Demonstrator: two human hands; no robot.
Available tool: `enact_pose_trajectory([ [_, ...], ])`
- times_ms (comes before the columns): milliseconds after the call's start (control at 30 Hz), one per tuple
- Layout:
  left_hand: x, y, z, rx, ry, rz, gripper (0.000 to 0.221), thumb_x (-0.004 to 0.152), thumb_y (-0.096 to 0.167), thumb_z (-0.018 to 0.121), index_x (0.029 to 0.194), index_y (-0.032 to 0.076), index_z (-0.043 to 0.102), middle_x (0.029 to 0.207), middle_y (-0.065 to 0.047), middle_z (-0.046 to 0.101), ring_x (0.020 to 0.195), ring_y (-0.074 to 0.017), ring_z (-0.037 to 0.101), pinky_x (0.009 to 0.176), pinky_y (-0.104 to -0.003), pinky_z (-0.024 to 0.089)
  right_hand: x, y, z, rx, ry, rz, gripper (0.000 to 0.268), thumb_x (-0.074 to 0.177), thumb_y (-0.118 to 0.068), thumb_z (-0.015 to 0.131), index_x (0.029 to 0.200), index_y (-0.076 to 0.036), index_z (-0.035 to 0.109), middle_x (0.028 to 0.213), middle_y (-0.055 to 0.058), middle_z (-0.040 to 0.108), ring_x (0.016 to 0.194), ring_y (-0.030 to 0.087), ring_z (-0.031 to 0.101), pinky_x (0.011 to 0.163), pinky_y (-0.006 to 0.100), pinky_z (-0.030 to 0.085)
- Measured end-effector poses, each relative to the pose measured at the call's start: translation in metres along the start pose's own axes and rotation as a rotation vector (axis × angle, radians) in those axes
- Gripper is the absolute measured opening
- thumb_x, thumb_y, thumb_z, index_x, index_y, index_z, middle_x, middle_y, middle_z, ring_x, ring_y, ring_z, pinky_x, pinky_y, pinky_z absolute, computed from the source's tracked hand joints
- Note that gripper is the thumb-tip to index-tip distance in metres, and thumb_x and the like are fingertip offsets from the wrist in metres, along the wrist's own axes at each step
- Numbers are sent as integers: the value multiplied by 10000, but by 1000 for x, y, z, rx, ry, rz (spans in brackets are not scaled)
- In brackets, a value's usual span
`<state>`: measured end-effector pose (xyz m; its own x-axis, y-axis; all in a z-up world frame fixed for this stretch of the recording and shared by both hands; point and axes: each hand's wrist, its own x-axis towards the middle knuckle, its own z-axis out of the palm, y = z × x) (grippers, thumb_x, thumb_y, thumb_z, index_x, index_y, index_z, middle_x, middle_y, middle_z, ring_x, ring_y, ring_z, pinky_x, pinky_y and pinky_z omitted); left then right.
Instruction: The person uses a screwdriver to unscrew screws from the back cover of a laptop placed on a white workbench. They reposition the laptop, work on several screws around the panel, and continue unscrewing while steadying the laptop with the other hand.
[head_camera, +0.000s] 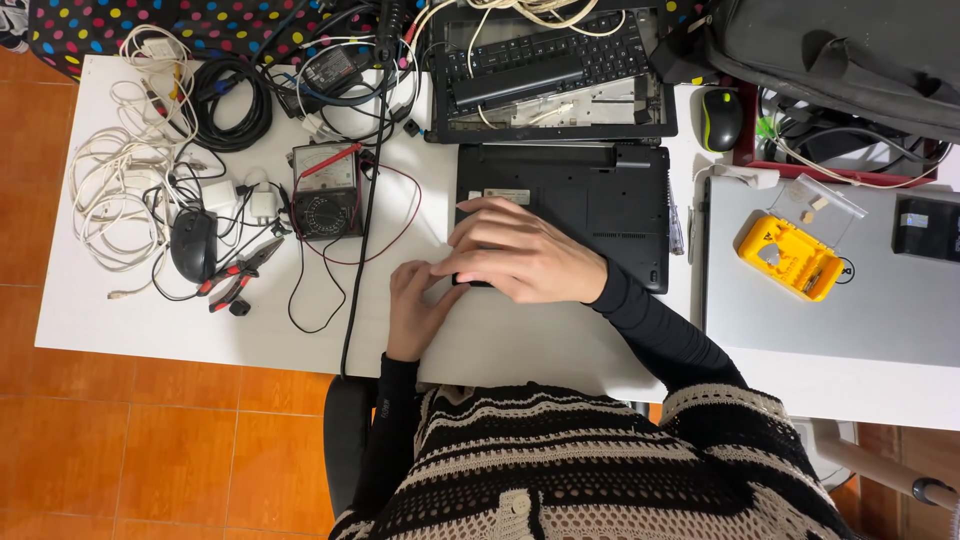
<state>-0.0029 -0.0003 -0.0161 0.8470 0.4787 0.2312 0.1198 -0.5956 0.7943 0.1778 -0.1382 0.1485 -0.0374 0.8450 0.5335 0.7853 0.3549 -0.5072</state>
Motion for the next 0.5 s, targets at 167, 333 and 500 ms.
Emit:
enact_pose_trajectory([
  [167,0,1,-1,-34,-1,-8,326,830,196,846,1096,53,722,1109,-65,608,1174,-298,518,974,-412,451,8,-8,-7,10,24,-22,270,927,-170,784,1193,-137,750,1034,42,610,1064,235,622,1144,492,472],
  [333,2,7,-3,-17,5,-3,343,820,212,869,1086,64,712,1074,-64,600,1137,-292,521,954,-411,457,2,-4,-4,17,-16,-21,286,947,-104,700,1231,-93,730,1195,63,679,1170,272,644,1177,498,454],
  [500,2,5,-2,-26,11,-9,305,828,184,847,1079,70,716,1089,-58,616,1156,-294,522,954,-414,460,6,-6,-6,15,29,5,296,924,-136,795,1217,-148,752,992,27,583,1044,197,603,1156,490,482],
])
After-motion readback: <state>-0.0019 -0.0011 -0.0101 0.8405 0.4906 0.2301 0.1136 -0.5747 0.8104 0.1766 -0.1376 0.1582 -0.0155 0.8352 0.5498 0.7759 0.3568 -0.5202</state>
